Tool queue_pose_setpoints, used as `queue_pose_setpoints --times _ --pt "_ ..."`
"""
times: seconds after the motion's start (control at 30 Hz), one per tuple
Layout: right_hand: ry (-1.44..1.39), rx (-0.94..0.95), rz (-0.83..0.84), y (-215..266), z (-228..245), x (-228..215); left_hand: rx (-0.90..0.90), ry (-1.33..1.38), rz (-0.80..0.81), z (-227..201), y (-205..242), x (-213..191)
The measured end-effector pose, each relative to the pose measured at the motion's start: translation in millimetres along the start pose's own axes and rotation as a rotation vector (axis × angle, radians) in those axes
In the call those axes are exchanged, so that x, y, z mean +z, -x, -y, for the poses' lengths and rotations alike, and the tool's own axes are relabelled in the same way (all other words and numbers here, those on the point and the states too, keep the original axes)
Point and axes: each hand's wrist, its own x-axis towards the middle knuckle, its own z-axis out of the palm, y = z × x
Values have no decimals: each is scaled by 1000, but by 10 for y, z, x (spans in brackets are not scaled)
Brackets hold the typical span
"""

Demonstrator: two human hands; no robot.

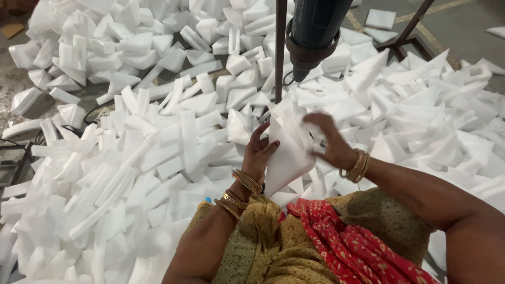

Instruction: The person sits on the floor and repeatedly picks up rectangular white foam pieces, placing them under a vertical cutting machine to trim them. The cut pieces are dropped onto the floor, accumulating in a large pile around the workspace.

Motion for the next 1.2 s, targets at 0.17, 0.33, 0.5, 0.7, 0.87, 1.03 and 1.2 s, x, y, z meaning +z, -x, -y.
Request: queue_pose_setpoints --times 0.17,0.33,0.5,0.7,0.87,1.03,1.2 --pt "-550 710 -76 40 -176 -53 52 -110 51 -30 134 192" --pt "-651 638 7 127 -282 10 32 -124 75 24 177 334" --pt "-592 586 10 194 -407 49 82 -185 95 44 191 384" --pt "-555 547 33 197 -435 87 80 -132 90 95 156 392" --pt "-530 582 71 144 -391 85 82 -147 87 116 117 377" --pt "-620 591 62 194 -484 110 74 -130 98 175 87 364" --pt "-592 649 30 180 -553 154 5 -165 115 188 -20 364"
